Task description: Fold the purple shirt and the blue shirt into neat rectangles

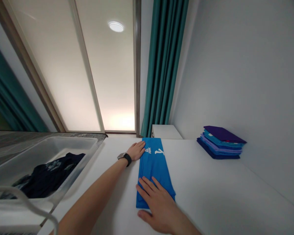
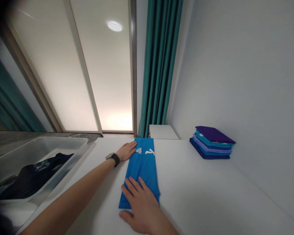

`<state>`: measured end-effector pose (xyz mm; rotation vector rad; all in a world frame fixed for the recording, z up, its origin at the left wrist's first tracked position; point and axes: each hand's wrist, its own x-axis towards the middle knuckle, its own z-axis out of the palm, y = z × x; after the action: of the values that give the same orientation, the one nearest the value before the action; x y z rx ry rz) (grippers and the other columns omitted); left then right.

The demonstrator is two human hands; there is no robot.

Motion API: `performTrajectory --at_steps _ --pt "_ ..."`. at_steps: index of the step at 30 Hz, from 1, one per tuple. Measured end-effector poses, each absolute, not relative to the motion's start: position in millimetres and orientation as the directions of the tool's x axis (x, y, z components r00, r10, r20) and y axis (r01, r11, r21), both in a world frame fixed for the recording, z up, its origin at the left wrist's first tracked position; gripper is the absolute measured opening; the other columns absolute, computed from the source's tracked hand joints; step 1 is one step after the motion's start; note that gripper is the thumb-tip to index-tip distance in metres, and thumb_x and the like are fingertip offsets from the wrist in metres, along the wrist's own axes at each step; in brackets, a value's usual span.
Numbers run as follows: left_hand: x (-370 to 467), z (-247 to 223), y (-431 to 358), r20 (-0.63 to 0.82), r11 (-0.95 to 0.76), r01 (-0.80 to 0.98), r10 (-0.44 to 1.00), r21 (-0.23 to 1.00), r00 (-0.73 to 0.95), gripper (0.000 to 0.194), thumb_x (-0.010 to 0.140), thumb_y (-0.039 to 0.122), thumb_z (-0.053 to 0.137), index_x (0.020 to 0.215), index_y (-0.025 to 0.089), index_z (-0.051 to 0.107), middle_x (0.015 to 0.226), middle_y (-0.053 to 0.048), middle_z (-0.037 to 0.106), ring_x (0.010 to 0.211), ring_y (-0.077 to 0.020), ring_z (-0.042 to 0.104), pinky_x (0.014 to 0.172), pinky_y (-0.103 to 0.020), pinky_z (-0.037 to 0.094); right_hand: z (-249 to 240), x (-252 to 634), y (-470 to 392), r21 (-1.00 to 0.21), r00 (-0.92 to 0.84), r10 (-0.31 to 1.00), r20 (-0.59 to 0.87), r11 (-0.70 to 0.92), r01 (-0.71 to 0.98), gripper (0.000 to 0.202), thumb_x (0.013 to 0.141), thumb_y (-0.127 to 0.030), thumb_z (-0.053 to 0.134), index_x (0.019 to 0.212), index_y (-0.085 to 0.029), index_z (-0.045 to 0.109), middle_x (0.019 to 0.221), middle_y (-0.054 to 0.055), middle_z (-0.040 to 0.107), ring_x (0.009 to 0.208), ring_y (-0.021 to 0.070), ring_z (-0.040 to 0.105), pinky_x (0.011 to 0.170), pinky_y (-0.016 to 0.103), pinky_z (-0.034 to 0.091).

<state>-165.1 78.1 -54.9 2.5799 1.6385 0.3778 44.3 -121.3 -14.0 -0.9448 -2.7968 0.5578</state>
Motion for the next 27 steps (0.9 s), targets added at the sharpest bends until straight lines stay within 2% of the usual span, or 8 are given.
performTrajectory --at_steps 4,8,12,16,27 --pt "-167 -58 81 0.164 -0.397 0.900 0.914 0.179 0.370 0.052 0.100 0.041 0.024 0.147 0.022 0.036 0.154 -0.007 0.035 0.141 -0.0227 0.033 0.115 -0.048 0.024 -14 45 -120 -0.399 -0.799 0.602 0.002 0.733 0.551 0.069 0.096 -0.057 0.039 0.153 -0.023 0.022 0.159 0.004 0.018 0.147 0.0254 0.010 0.120 0.049 0.001" --pt "-169 -59 80 0.186 -0.359 0.913 0.927 0.193 0.326 0.054 0.100 0.037 0.022 0.147 0.015 0.036 0.153 -0.012 0.037 0.141 -0.0241 0.034 0.115 -0.049 0.024 -15 45 -120 -0.397 -0.799 0.601 0.006 0.735 0.550 0.069 0.096 -0.058 0.037 0.153 -0.023 0.021 0.159 0.003 0.017 0.147 0.0251 0.011 0.120 0.049 0.002" --pt "-168 -54 77 0.230 -0.400 0.892 0.907 0.208 0.353 0.058 0.101 0.041 0.017 0.151 0.013 0.025 0.159 -0.010 0.023 0.146 -0.0213 0.022 0.117 -0.042 0.022 -16 46 -121 -0.393 -0.797 0.603 0.017 0.737 0.550 0.069 0.095 -0.057 0.039 0.153 -0.023 0.021 0.159 0.003 0.018 0.147 0.0250 0.011 0.120 0.049 0.002" --pt "-156 -49 78 0.234 -0.434 0.873 0.893 0.221 0.385 0.061 0.101 0.045 0.014 0.152 0.013 0.023 0.160 -0.008 0.020 0.147 -0.0183 0.016 0.119 -0.037 0.018 -15 45 -121 -0.397 -0.802 0.597 0.016 0.740 0.543 0.069 0.096 -0.058 0.038 0.153 -0.022 0.021 0.159 0.004 0.019 0.147 0.0249 0.011 0.120 0.049 0.002" --pt "-136 -54 69 0.088 -0.298 0.931 0.954 0.209 0.286 0.062 0.099 0.050 0.016 0.151 0.017 0.026 0.158 -0.009 0.025 0.146 -0.0234 0.021 0.117 -0.050 0.017 -15 45 -121 -0.382 -0.800 0.599 0.014 0.743 0.550 0.070 0.096 -0.057 0.038 0.153 -0.021 0.022 0.159 0.004 0.019 0.147 0.0241 0.011 0.120 0.047 0.001"
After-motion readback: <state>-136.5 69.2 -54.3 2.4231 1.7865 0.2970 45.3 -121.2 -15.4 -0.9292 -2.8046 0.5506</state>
